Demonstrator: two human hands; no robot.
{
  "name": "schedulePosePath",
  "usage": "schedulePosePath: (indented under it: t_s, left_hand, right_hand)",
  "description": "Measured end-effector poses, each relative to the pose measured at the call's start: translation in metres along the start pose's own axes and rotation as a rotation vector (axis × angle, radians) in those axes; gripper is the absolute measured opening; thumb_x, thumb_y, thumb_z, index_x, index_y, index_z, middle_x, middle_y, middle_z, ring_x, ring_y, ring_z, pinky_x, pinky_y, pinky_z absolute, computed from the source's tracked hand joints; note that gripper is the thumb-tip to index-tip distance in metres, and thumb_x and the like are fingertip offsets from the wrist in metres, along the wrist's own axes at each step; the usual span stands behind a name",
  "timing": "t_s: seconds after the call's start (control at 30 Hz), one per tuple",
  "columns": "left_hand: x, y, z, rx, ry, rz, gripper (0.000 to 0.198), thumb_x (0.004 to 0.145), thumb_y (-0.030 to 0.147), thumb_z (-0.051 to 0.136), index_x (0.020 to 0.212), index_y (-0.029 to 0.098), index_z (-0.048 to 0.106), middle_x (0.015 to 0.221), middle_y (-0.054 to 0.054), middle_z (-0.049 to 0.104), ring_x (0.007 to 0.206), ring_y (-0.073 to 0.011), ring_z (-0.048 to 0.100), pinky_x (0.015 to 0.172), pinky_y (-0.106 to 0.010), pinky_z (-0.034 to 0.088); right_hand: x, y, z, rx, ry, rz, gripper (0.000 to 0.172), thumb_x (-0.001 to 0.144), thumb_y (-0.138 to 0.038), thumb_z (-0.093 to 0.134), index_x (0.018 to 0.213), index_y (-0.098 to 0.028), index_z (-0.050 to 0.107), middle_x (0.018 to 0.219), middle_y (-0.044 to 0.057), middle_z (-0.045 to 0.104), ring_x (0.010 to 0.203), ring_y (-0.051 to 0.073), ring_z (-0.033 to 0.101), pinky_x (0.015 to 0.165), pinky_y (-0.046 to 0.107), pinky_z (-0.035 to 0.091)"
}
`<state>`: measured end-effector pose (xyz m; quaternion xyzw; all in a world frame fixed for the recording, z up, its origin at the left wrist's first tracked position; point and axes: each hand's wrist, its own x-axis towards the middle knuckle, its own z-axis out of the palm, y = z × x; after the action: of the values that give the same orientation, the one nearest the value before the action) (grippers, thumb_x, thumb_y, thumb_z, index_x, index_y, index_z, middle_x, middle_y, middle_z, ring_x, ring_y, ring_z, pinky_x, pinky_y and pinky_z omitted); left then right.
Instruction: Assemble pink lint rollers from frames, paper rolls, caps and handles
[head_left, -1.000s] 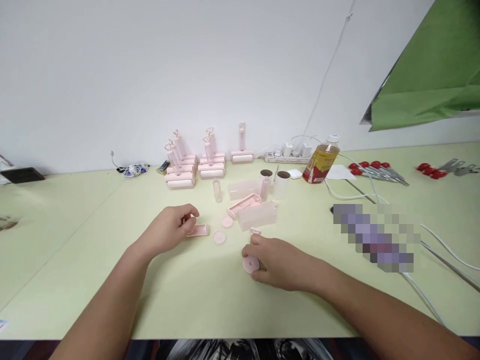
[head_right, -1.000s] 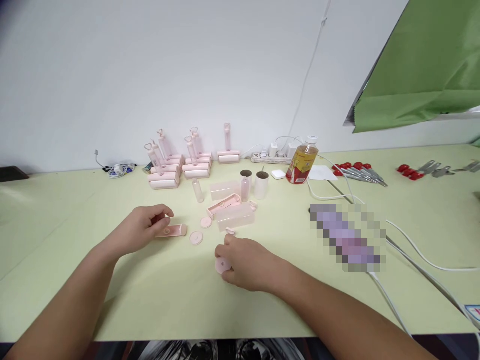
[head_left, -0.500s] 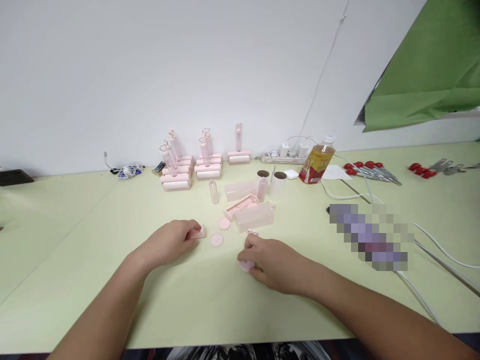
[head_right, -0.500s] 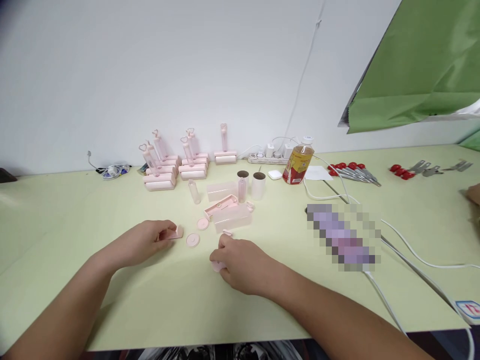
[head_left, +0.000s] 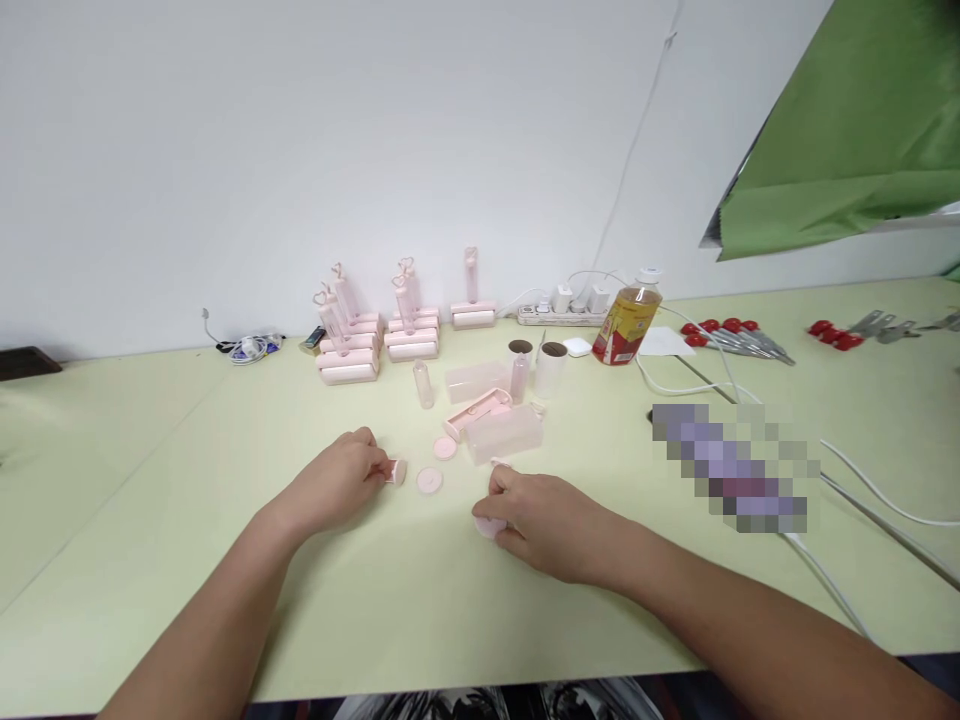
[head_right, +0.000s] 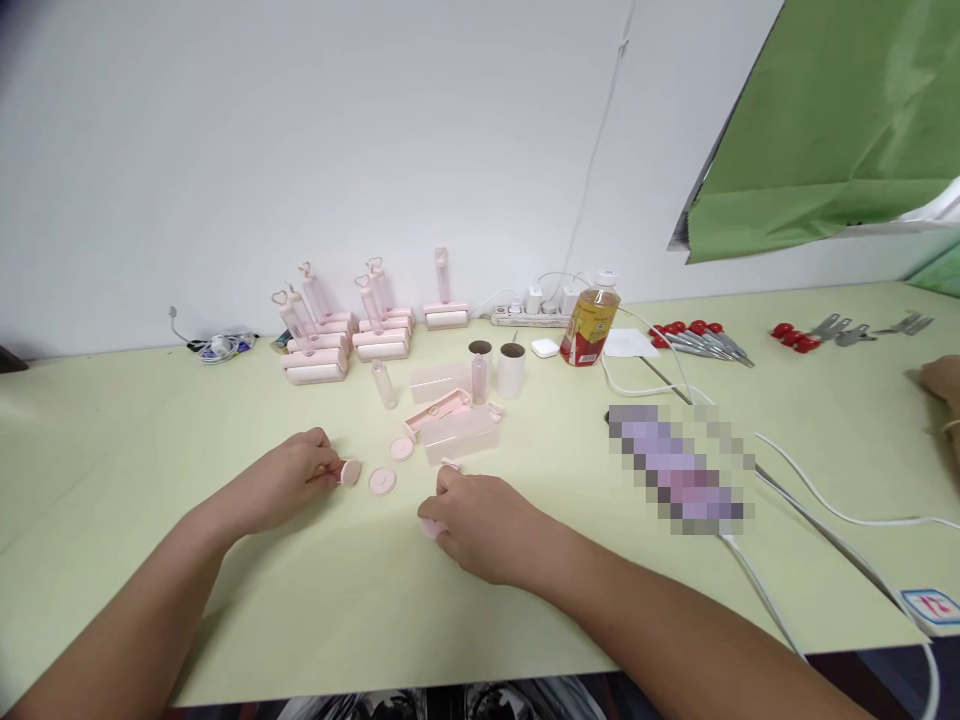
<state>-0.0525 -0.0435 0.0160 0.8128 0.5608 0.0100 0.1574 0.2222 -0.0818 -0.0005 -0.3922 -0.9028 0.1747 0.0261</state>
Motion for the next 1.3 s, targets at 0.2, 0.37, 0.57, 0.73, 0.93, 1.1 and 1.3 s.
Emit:
schedulePosePath:
  t_s: [0.2, 0.37, 0.57, 0.73, 0.93, 1.1, 1.3]
  left_hand:
    - [0.001, -0.002, 0.002, 0.060, 0.045, 0.043, 0.014, 0.079, 0.018, 0.045, 0.074, 0.022, 0.058, 0.090, -0.004, 0.060, 0.079, -0.0205, 0.055, 0.074, -0.033, 0.042]
    - [0.002, -0.001, 0.002, 0.062, 0.034, 0.047, 0.016, 0.081, 0.019, 0.043, 0.068, 0.022, 0.052, 0.070, -0.002, 0.057, 0.071, -0.0207, 0.054, 0.070, -0.033, 0.039]
    - [0.001, 0.002, -0.001, -0.006, 0.050, 0.035, 0.020, 0.080, 0.018, 0.042, 0.078, 0.025, 0.060, 0.077, -0.002, 0.063, 0.073, -0.0207, 0.058, 0.073, -0.034, 0.041]
    - [0.001, 0.000, -0.001, -0.050, 0.058, 0.028, 0.025, 0.077, 0.019, 0.047, 0.091, 0.027, 0.066, 0.089, -0.002, 0.067, 0.079, -0.0211, 0.061, 0.076, -0.033, 0.044]
    - [0.004, -0.012, -0.001, -0.074, 0.123, 0.036, 0.030, 0.083, 0.034, 0.053, 0.110, 0.027, 0.062, 0.110, -0.004, 0.065, 0.099, -0.0247, 0.061, 0.083, -0.036, 0.048]
    - [0.004, -0.004, -0.002, -0.179, 0.361, 0.108, 0.030, 0.090, 0.042, 0.048, 0.112, 0.025, 0.059, 0.114, -0.006, 0.061, 0.104, -0.0241, 0.058, 0.079, -0.035, 0.052]
    - [-0.003, 0.042, 0.004, -0.125, 0.524, 0.406, 0.039, 0.089, 0.042, 0.055, 0.123, 0.023, 0.053, 0.128, -0.012, 0.056, 0.120, -0.0271, 0.050, 0.096, -0.042, 0.046]
  right_hand:
    - [0.005, 0.024, -0.015, 0.071, 0.425, 0.034, 0.028, 0.091, -0.020, 0.046, 0.113, -0.017, 0.065, 0.105, 0.010, 0.066, 0.098, 0.024, 0.059, 0.085, 0.037, 0.046]
    - [0.010, 0.057, -0.023, -0.055, 0.440, 0.205, 0.042, 0.084, -0.017, 0.052, 0.125, -0.017, 0.060, 0.133, 0.010, 0.058, 0.110, 0.031, 0.051, 0.093, 0.047, 0.044]
    - [0.012, 0.060, -0.019, -0.034, 0.314, 0.255, 0.049, 0.081, -0.019, 0.054, 0.130, -0.018, 0.058, 0.134, 0.010, 0.056, 0.118, 0.032, 0.046, 0.097, 0.047, 0.041]
    - [0.013, 0.058, -0.019, -0.037, 0.286, 0.292, 0.050, 0.079, -0.017, 0.055, 0.128, -0.017, 0.057, 0.129, 0.011, 0.057, 0.114, 0.031, 0.047, 0.096, 0.045, 0.041]
    - [0.007, 0.059, -0.025, -0.032, 0.273, 0.313, 0.046, 0.079, -0.019, 0.055, 0.125, -0.019, 0.056, 0.121, 0.012, 0.060, 0.111, 0.032, 0.050, 0.091, 0.043, 0.043]
    - [0.000, 0.055, -0.038, 0.085, 0.397, 0.262, 0.035, 0.082, -0.026, 0.057, 0.117, -0.022, 0.052, 0.115, 0.009, 0.056, 0.097, 0.024, 0.058, 0.082, 0.037, 0.047]
    - [0.000, 0.025, -0.026, 0.181, 0.621, -0.176, 0.025, 0.084, -0.024, 0.061, 0.107, -0.022, 0.050, 0.114, 0.011, 0.056, 0.108, 0.025, 0.056, 0.088, 0.038, 0.048]
